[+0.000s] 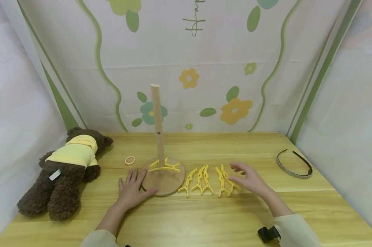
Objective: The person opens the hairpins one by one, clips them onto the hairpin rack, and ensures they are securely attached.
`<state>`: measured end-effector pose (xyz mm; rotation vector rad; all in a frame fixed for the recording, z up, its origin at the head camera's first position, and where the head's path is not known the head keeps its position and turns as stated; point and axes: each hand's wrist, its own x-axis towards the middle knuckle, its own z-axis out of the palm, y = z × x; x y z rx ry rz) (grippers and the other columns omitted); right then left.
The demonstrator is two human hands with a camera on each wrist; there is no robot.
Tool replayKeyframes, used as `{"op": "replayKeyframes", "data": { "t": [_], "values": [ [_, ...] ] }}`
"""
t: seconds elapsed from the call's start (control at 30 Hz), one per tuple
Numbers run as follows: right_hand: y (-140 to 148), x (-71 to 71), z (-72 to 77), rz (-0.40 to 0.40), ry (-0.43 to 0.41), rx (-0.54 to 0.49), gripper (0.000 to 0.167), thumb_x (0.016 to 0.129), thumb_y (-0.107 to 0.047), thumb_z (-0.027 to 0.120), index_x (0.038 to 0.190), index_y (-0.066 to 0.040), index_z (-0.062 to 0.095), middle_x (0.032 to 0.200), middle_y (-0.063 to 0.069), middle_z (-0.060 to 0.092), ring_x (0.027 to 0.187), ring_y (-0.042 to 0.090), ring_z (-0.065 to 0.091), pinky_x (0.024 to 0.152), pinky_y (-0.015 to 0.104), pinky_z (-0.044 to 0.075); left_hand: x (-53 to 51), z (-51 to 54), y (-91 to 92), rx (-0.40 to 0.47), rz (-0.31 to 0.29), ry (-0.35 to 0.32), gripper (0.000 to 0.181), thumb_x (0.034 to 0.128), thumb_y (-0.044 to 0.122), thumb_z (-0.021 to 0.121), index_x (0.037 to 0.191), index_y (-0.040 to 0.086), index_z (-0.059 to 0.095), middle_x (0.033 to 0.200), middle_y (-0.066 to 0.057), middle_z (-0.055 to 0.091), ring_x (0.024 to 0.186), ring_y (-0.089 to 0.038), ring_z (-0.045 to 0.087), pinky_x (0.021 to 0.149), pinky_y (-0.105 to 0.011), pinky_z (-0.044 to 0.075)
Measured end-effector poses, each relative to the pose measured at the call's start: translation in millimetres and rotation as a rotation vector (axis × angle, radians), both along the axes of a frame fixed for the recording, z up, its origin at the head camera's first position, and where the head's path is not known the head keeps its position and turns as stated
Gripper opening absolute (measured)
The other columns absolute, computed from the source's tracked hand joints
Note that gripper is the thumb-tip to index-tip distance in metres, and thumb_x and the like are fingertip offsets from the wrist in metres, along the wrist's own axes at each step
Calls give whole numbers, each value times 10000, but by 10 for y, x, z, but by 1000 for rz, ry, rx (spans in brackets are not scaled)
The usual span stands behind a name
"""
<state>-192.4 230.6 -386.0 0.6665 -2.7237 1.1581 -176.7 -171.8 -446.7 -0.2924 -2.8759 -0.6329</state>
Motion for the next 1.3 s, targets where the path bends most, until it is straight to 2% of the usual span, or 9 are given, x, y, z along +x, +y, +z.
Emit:
{"op": "replayKeyframes", "data": {
  "t": [0.17, 0.37, 0.5, 0.63, 0.8, 0.93, 1.1, 1.2, 1.3],
  "values": [
    [141, 56, -110, -30, -23, -5, 487, 773, -224, 654, 1166, 15, 493, 1052, 172, 546, 909, 304, 508, 737, 434, 413, -9, 6, 3, 0, 4, -10, 900, 701, 670, 483, 1364, 100, 271, 1357, -265, 183, 1231, -429, 90, 866, -650, -13],
    [243, 75, -320, -79, -137, -26, 508, 747, -273, 672, 1125, 31, 520, 1008, 107, 563, 878, 229, 512, 729, 346, 429, -11, 6, 10, 1, 5, -12, 905, 698, 674, 483, 1364, 99, 272, 1353, -269, 189, 1230, -430, 93, 864, -652, -10],
    [281, 77, -406, -83, -189, -80, 439, 743, -216, 681, 1070, 46, 550, 939, 85, 569, 821, 203, 515, 690, 290, 437, -8, -4, 9, 2, 2, -4, 904, 699, 672, 484, 1361, 93, 278, 1352, -271, 191, 1227, -435, 99, 860, -656, -4],
    [304, 66, -432, -84, -200, -92, 336, 761, -170, 663, 1015, 35, 580, 830, 45, 554, 737, 173, 500, 613, 254, 433, -5, -9, 1, 3, 1, -6, 904, 699, 675, 481, 1362, 95, 276, 1353, -269, 187, 1229, -433, 91, 858, -659, -8],
    [324, 45, -456, -107, -136, -73, 254, 802, -170, 622, 967, 22, 603, 809, 17, 577, 688, 138, 505, 579, 244, 428, 0, 1, -2, 8, 2, -5, 900, 700, 666, 491, 1363, 98, 274, 1355, -266, 187, 1232, -427, 89, 856, -659, -12],
    [293, 44, -487, -162, -113, -60, 310, 779, -240, 646, 955, 12, 604, 802, 17, 562, 674, 140, 495, 570, 242, 425, -3, 2, -1, 6, 1, -8, 895, 703, 663, 490, 1364, 100, 273, 1355, -267, 185, 1233, -424, 88, 859, -657, -12],
    [190, 69, -511, -203, -41, 82, 505, 681, -417, 695, 937, 0, 569, 814, 27, 489, 705, 148, 445, 603, 290, 401, -2, 11, 4, 5, 1, -14, 896, 704, 665, 487, 1366, 101, 270, 1356, -268, 181, 1233, -424, 87, 863, -652, -17],
    [158, 75, -521, -229, 12, 151, 504, 650, -442, 710, 893, -25, 564, 820, 27, 484, 728, 149, 442, 635, 324, 391, 3, 23, 8, 9, 2, -23, 895, 702, 663, 492, 1365, 104, 272, 1358, -266, 177, 1234, -425, 85, 869, -645, -25],
    [168, 76, -520, -248, 32, 160, 468, 645, -407, 728, 878, -33, 568, 831, 33, 493, 737, 152, 450, 646, 335, 393, 6, 27, 9, 12, 3, -30, 892, 702, 660, 496, 1365, 107, 274, 1360, -264, 174, 1234, -424, 84, 873, -639, -29]
  ]
}}
